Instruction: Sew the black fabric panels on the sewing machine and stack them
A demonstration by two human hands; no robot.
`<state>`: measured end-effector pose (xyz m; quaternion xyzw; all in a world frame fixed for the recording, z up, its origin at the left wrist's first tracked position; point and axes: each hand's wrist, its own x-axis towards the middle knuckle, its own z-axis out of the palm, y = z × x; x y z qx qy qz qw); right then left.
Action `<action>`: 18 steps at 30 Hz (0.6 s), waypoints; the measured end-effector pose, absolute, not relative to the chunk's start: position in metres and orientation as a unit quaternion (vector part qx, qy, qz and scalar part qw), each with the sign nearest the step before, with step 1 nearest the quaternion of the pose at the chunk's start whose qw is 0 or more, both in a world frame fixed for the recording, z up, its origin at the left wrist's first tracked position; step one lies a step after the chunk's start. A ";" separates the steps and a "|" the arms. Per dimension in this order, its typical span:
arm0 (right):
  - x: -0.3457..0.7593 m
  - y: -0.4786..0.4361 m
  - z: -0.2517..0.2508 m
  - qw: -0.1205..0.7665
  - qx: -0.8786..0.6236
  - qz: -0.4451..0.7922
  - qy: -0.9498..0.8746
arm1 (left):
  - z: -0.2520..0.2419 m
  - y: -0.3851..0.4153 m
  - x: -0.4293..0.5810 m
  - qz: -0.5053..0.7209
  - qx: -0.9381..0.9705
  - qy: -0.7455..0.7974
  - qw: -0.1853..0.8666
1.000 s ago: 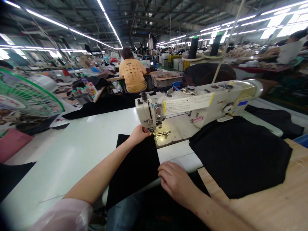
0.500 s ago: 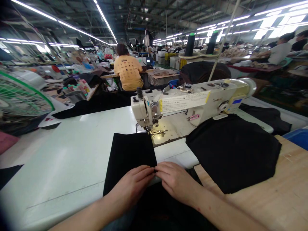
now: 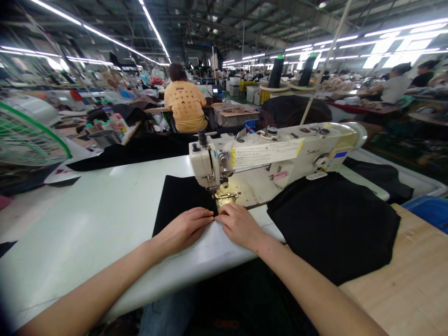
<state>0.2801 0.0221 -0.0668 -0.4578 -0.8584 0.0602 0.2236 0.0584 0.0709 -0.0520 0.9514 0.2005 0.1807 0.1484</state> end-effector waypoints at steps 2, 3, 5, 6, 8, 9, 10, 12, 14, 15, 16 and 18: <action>0.279 0.034 -0.067 0.220 -0.469 0.054 -0.854 | -0.053 0.083 0.059 0.184 0.948 0.208 0.154; 0.278 0.040 -0.068 0.218 -0.475 0.050 -0.851 | -0.054 0.089 0.059 0.187 0.947 0.211 0.155; 0.276 0.051 -0.068 0.215 -0.487 0.044 -0.845 | -0.055 0.102 0.059 0.190 0.944 0.219 0.155; 0.275 0.056 -0.068 0.215 -0.493 0.043 -0.842 | -0.055 0.109 0.059 0.191 0.943 0.223 0.154; 0.273 0.061 -0.067 0.219 -0.504 0.043 -0.835 | -0.056 0.120 0.060 0.193 0.942 0.230 0.152; 0.271 0.061 -0.066 0.224 -0.508 0.045 -0.830 | -0.056 0.125 0.060 0.193 0.941 0.232 0.151; 0.271 0.059 -0.065 0.231 -0.512 0.047 -0.826 | -0.057 0.128 0.060 0.193 0.941 0.235 0.150; 0.274 0.048 -0.060 0.253 -0.522 0.049 -0.813 | -0.058 0.129 0.062 0.185 0.940 0.253 0.138; 0.285 0.029 -0.053 0.278 -0.540 0.046 -0.793 | -0.062 0.123 0.063 0.168 0.931 0.306 0.102; 0.295 0.017 -0.050 0.288 -0.557 0.041 -0.778 | -0.064 0.119 0.063 0.158 0.920 0.349 0.079; 0.308 0.005 -0.047 0.291 -0.576 0.035 -0.763 | -0.067 0.115 0.063 0.146 0.904 0.397 0.059; 0.341 -0.020 -0.045 0.269 -0.642 0.012 -0.718 | -0.073 0.110 0.060 0.120 0.871 0.475 0.040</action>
